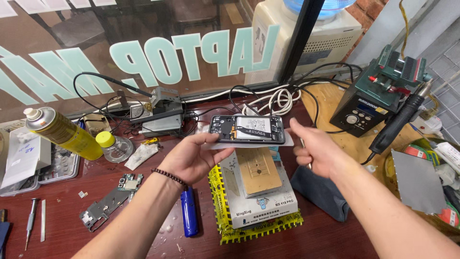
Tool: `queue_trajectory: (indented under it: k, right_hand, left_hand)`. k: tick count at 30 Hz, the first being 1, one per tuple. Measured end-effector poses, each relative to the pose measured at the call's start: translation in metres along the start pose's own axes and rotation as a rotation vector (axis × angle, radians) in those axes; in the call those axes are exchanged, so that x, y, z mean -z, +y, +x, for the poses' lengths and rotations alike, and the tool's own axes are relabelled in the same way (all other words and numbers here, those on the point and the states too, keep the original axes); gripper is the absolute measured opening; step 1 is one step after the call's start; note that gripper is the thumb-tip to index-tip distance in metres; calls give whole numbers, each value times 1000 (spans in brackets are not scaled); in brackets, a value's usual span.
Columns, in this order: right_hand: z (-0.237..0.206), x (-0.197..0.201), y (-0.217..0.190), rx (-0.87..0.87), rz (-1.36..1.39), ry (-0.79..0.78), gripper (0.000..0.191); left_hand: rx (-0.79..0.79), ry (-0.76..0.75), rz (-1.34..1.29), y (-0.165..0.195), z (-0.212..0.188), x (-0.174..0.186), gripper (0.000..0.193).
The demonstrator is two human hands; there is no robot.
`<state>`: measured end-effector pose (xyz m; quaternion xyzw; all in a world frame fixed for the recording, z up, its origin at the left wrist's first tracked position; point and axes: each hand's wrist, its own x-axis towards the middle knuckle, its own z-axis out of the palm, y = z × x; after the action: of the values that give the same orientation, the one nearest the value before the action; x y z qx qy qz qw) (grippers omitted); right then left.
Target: The person removes the old battery from a disassembled smartphone by prying it out with a plastic spudger, then cleans the battery compartment and installs a new battery. The person uses a plastic spudger and a small brush to clean the interior before placing the new battery into the phone.
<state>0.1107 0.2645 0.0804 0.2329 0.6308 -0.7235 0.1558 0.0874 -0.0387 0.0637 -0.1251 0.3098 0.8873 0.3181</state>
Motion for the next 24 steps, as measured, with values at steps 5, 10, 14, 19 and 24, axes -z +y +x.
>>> queue_trajectory:
  k: [5,10,14,19,24]
  right_hand:
    - [4,-2,12,-132,448,-324,36]
    - [23,-1,7,-90,419,-296,15]
    - [42,-4,-2,-67,416,-212,20]
    - [68,-14,-15,-106,289,-252,19]
    - [85,-23,-16,-92,72,-258,10]
  left_hand:
    - [-34,-82,58,-16,-11,-14,41]
    - [29,-10,81,-21,-27,-23,42]
    - [73,-134,126,-24,-30,-18,51]
    - [149,-38,184,-51,-26,-7,33]
    - [129,112,228,-77,-19,0,23]
